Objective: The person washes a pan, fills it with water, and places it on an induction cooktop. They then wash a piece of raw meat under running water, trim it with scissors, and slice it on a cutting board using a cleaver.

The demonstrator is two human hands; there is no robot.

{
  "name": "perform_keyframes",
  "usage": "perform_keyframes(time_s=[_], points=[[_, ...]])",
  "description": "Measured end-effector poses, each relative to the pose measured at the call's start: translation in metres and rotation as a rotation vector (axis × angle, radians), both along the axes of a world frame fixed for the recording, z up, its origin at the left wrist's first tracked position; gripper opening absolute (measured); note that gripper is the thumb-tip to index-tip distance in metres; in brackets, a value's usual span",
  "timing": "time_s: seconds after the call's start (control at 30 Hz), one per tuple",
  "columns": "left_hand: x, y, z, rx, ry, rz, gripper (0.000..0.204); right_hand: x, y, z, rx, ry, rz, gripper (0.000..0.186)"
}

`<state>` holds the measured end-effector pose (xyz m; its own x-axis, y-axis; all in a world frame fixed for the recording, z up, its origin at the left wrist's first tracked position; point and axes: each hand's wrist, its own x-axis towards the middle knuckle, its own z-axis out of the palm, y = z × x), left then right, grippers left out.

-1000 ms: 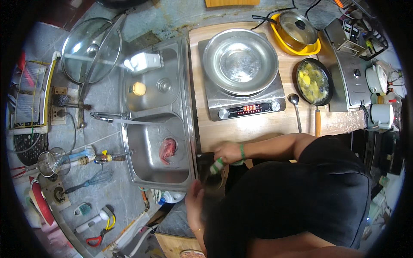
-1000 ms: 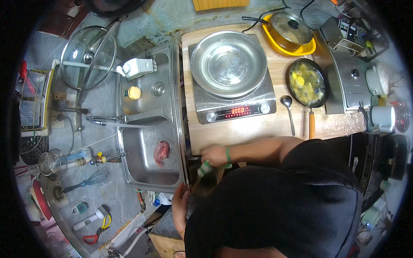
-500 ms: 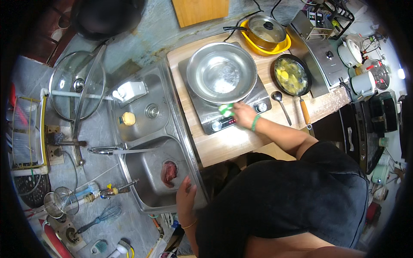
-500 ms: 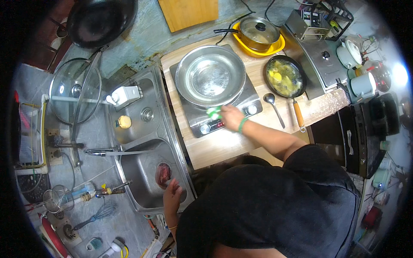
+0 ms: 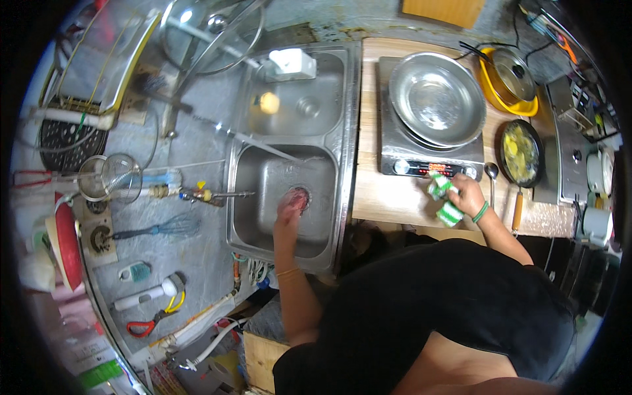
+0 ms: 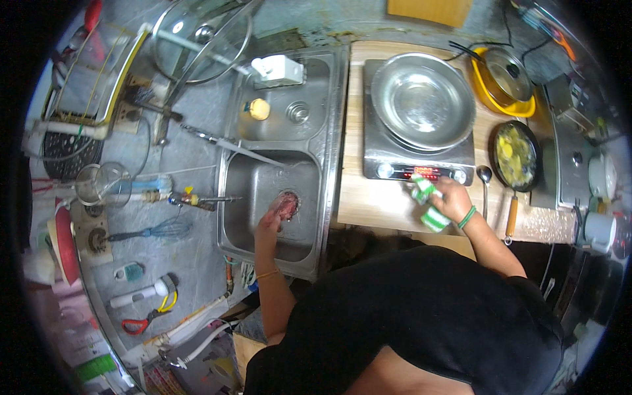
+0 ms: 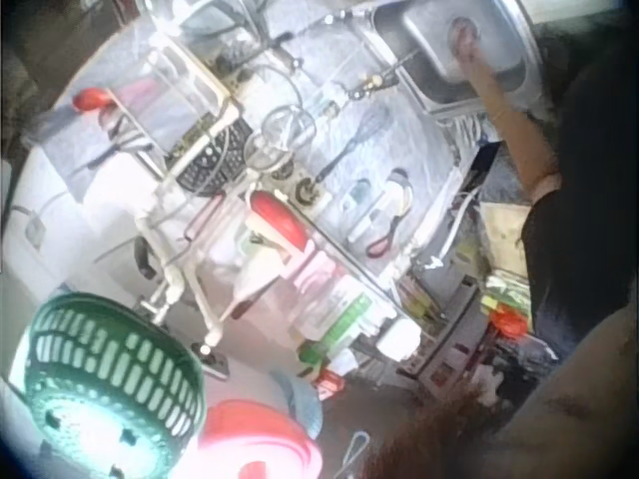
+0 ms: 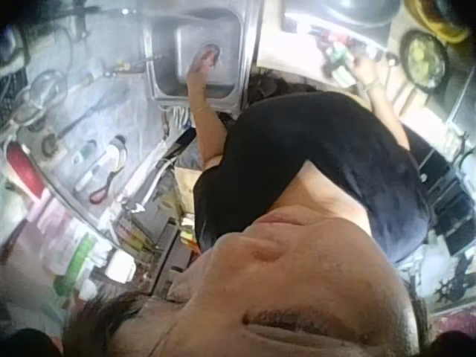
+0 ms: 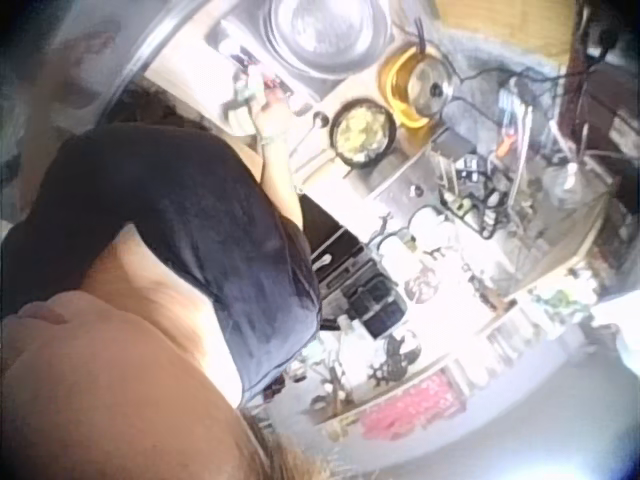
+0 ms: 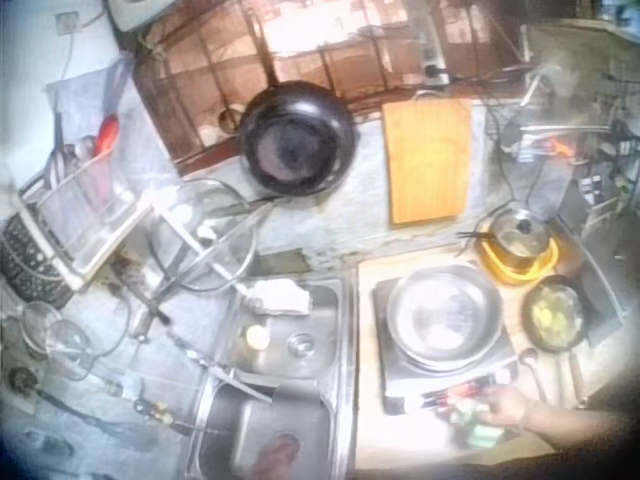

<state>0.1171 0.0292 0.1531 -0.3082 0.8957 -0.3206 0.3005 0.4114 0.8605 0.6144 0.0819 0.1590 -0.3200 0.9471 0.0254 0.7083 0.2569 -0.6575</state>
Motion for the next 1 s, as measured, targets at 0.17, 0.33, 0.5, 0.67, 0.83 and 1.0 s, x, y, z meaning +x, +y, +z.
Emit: perform_keyframes(time_s=[0.17, 0.33, 0.5, 0.67, 0.83, 1.0], points=[[-0.035, 0.011, -0.003, -0.069, 0.069, 0.229, 0.032, -0.028, -0.009, -0.016, 0.117, -0.270, 0.140, 0.034], [-0.082, 0.011, -0.068, -0.322, 0.043, -0.036, 0.035, -0.034, -0.026, -0.016, 0.100, -0.275, 0.119, 0.038], [-0.074, 0.034, -0.125, -0.208, 0.254, -0.123, 0.051, -0.076, -0.018, 0.008, 0.064, -0.251, 0.168, 0.034], [-0.088, 0.054, -0.158, -0.503, 0.656, -0.210, 0.075, -0.174, 0.055, 0.047, 0.067, -0.117, 0.243, 0.050], [-0.096, 0.045, -0.200, -0.616, 0.799, -0.167, 0.065, -0.309, 0.183, 0.057, 0.370, 0.239, 0.544, 0.043], [-0.094, 0.036, -0.206, -0.687, 0.655, -0.146, 0.068, -0.454, 0.265, 0.002, -0.055, 0.182, 0.635, 0.042]])
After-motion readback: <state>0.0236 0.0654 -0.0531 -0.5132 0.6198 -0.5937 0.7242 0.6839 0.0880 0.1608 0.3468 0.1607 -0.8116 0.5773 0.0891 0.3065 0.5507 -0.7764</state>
